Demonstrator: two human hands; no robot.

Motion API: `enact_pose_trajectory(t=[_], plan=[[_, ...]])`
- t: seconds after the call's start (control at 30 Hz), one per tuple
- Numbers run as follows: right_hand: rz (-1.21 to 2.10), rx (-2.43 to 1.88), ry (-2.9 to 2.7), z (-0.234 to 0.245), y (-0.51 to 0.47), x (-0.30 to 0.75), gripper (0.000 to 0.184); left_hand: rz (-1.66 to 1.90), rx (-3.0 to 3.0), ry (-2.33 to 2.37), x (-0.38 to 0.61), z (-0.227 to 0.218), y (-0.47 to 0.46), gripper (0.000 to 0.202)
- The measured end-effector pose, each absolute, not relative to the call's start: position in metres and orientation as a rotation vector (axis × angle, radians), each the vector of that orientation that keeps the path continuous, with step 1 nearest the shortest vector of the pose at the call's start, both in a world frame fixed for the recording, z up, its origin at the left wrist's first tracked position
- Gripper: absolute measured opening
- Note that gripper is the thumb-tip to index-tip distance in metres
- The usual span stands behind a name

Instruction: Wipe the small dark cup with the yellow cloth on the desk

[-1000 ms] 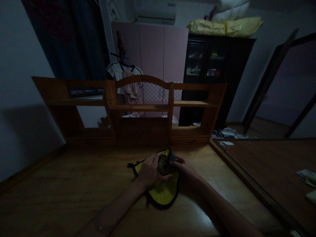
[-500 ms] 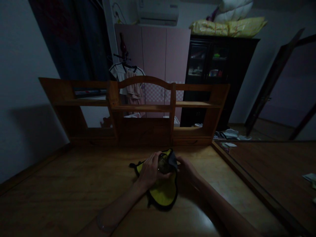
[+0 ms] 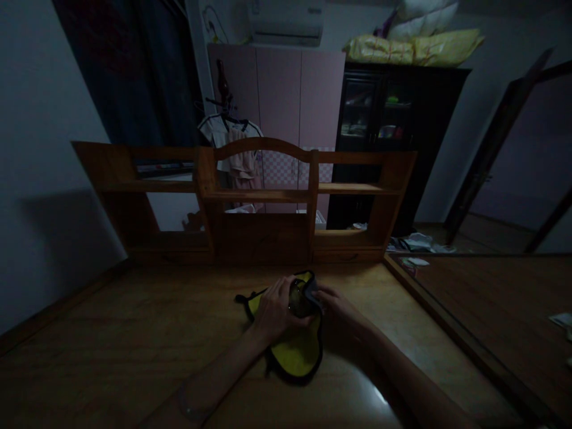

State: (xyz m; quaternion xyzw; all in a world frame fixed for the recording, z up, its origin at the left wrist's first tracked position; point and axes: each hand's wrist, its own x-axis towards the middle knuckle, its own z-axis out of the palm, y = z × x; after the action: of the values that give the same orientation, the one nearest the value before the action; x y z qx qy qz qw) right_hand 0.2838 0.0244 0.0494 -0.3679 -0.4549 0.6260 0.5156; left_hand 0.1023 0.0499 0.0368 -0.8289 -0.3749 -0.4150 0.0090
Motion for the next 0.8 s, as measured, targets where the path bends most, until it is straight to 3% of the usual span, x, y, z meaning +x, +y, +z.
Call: enact_pose_trajectory(t=[0.33, 0.8], plan=[[1.517, -0.788, -1.246, 0.043, 0.028, 0.284, 0.041, -1.078, -2.623, -0.969, 0.101, 0.033, 0.051, 0.08], [1.288, -0.937, -1.419, 0.015, 0.049, 0.297, 0.045, -1.088, -2.62, -0.94, 0.105, 0.031, 0.051, 0.08]])
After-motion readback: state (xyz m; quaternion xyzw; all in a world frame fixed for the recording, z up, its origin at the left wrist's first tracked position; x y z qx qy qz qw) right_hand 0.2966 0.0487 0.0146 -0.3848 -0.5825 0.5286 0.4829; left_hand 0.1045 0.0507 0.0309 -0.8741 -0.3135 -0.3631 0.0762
